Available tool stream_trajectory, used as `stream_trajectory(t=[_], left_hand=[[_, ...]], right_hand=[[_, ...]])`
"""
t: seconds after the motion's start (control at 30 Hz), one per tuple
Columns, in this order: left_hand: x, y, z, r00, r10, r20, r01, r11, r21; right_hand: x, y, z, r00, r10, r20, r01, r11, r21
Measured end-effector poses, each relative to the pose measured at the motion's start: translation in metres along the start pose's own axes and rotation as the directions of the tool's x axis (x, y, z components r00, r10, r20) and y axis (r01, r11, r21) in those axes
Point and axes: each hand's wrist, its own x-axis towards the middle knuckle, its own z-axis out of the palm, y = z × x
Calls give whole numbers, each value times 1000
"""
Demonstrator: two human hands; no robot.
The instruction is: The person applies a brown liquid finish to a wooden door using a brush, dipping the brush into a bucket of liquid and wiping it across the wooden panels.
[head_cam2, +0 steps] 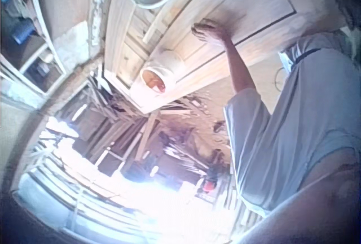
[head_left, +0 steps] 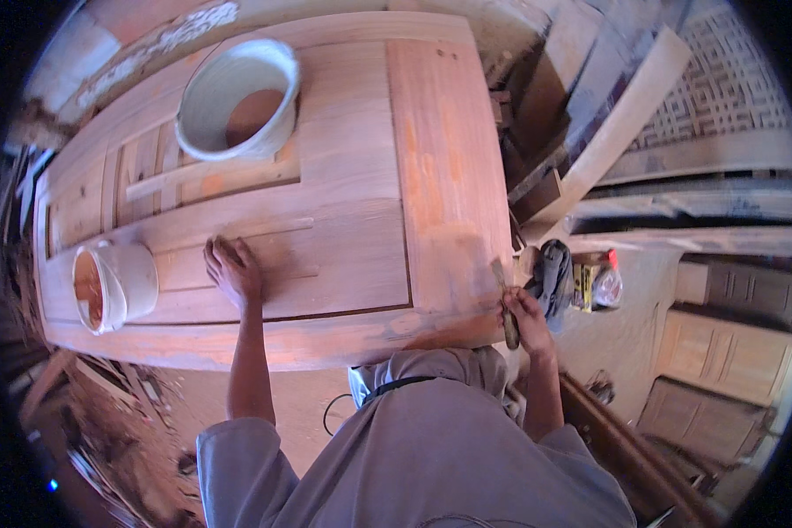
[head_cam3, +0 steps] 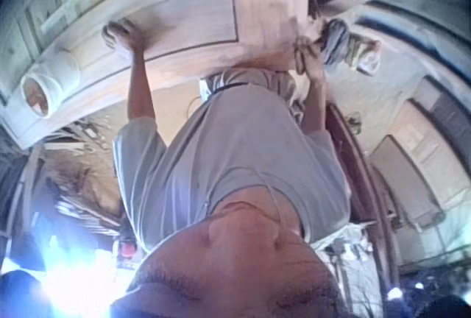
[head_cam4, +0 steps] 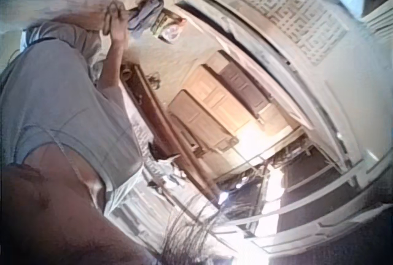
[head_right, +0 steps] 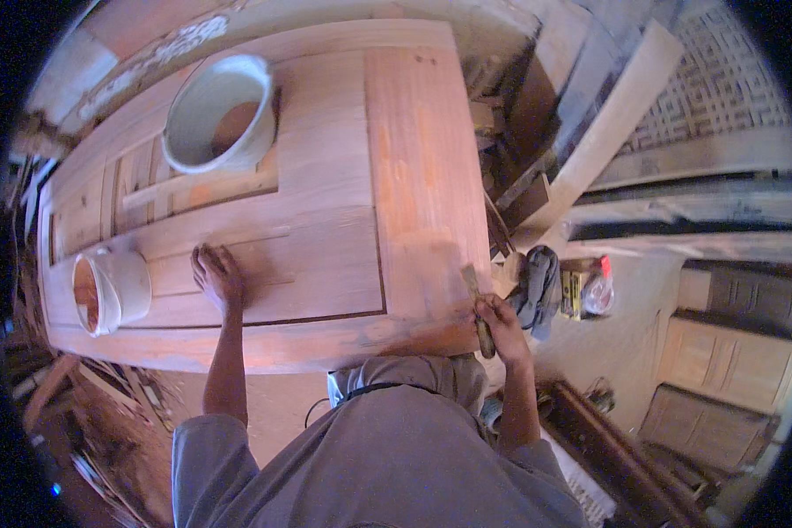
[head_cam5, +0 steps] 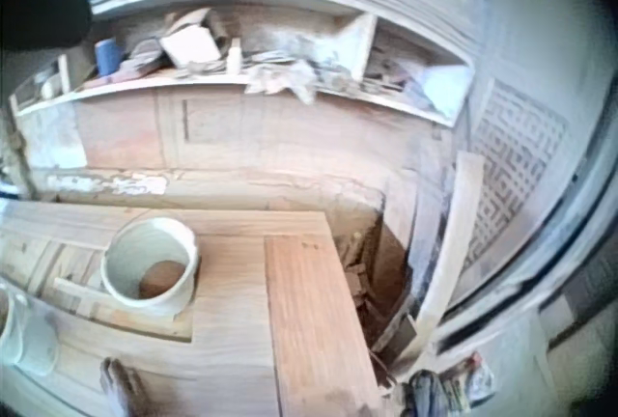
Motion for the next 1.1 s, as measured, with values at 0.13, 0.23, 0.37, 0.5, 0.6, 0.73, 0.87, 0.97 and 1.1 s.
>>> stream_trajectory(t=[0.13,0.23,0.37,0.5,0.6,0.73,0.87,0.97,1.1], left_hand=[[0,-10,8,999,33,18,-33,998,50],[-3,-10,13,999,28,19,-29,999,40],[0,-15,21,997,82,6,-82,996,43],[-4,-13,19,997,69,34,-71,996,56],[-3,-20,21,997,56,56,-59,996,65],[-2,-25,24,998,39,50,-43,996,73],[-3,-19,22,998,47,40,-49,998,50],[-3,-22,23,997,70,21,-71,997,42],[-3,-23,26,995,95,-12,-94,994,60]], right_hand=[[-55,48,-1,999,-31,-21,33,996,83],[-77,76,10,998,-50,-34,52,996,68],[-89,129,25,997,-4,-72,2,1000,-18],[-91,154,56,976,27,-218,-17,999,47],[-80,166,77,965,-34,-260,57,995,79],[-70,185,106,925,-98,-367,125,991,52],[-59,202,116,873,-190,-448,225,974,25],[-59,207,116,875,-211,-435,272,959,82],[-57,204,119,828,-262,-496,351,932,94]])
